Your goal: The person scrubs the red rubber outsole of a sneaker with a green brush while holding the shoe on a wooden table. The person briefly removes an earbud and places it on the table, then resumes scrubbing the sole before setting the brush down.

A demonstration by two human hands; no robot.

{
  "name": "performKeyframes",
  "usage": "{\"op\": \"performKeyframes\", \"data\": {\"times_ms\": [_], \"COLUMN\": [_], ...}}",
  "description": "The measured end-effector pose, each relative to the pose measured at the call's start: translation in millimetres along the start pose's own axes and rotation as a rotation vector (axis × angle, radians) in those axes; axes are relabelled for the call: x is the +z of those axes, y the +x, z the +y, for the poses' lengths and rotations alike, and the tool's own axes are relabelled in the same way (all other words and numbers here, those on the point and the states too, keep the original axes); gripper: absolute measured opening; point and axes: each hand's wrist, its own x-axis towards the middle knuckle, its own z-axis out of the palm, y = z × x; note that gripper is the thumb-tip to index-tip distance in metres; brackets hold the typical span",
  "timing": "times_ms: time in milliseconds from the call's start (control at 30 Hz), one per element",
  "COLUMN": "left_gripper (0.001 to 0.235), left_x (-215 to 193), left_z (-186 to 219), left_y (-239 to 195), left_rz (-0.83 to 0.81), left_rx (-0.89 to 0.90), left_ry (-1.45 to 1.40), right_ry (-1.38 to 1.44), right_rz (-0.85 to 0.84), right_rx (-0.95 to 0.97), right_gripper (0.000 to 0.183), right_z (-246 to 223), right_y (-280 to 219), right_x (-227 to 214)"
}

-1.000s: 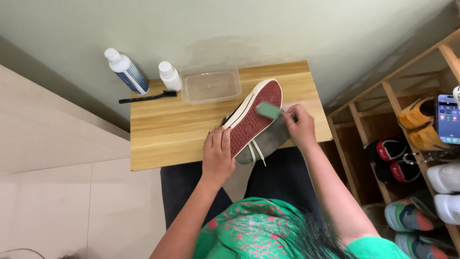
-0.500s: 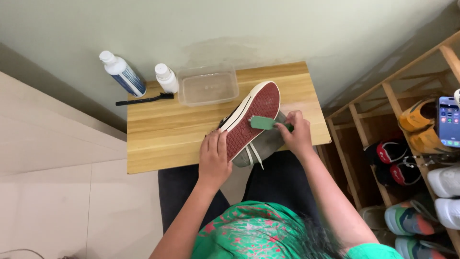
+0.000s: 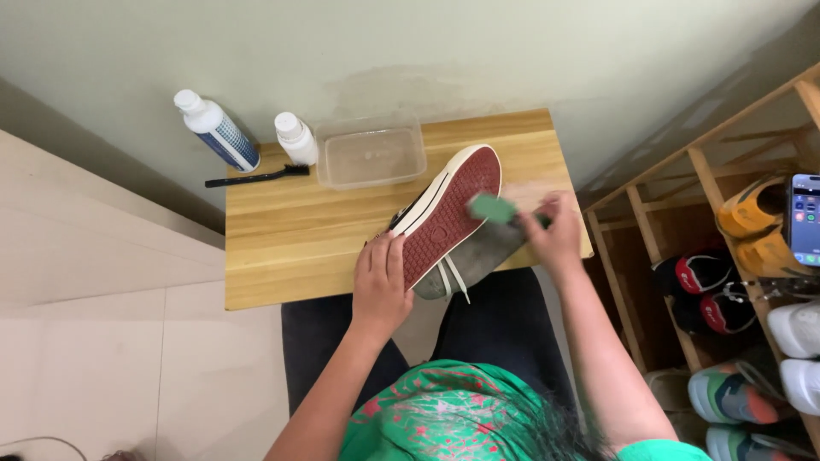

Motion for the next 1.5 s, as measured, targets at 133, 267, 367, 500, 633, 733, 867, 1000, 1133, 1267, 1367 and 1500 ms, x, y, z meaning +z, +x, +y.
{"op": "performKeyframes", "data": {"times_ms": [133, 267, 367, 500, 633, 733, 867, 1000, 1133, 1267, 1367, 1500], "left_gripper": [0.073, 0.075, 0.082, 0.074, 0.074, 0.073, 0.074, 0.08, 0.081, 0.07, 0.074, 0.074], "left_x": [-3, -1, -2, 1, 1, -1, 0, 1, 5, -1, 2, 6], "left_z": [2, 2, 0, 0, 1, 3, 1, 1, 0, 2, 1, 0], "left_y": [-1, 0, 2, -1, 0, 1, 1, -1, 0, 2, -1, 0], "left_rz": [-0.013, -0.004, -0.025, 0.005, -0.012, -0.01, -0.026, -0.037, -0.016, 0.012, 0.008, 0.013], "left_rx": [-0.004, -0.009, -0.004, -0.011, -0.016, -0.025, -0.025, -0.024, -0.021, -0.006, -0.002, -0.014], "left_ry": [-0.006, 0.009, -0.009, -0.013, -0.004, -0.001, 0.002, 0.006, 0.027, -0.01, 0.007, 0.018], "right_ry": [-0.07, 0.124, 0.004, -0.026, 0.002, 0.044, 0.031, -0.051, -0.005, 0.038, 0.223, 0.023], "right_rz": [-0.041, -0.123, -0.16, -0.137, -0.221, -0.163, -0.313, -0.179, -0.19, -0.076, -0.139, -0.284], "right_rx": [-0.039, -0.043, -0.101, -0.014, -0.07, -0.03, -0.115, -0.048, -0.124, -0.026, -0.041, -0.076], "right_gripper": [0.045, 0.045, 0.042, 0.042, 0.045, 0.046, 0.046, 0.047, 0.047, 0.044, 0.052, 0.044], "right_z": [14, 10, 9, 5, 13, 10, 2, 12, 6, 27, 7, -8], "right_y": [3, 0, 6, 4, 2, 7, -6, 7, -1, 13, -2, -4], "right_x": [0, 3, 8, 5, 9, -3, 26, 7, 25, -1, 7, 14]}}
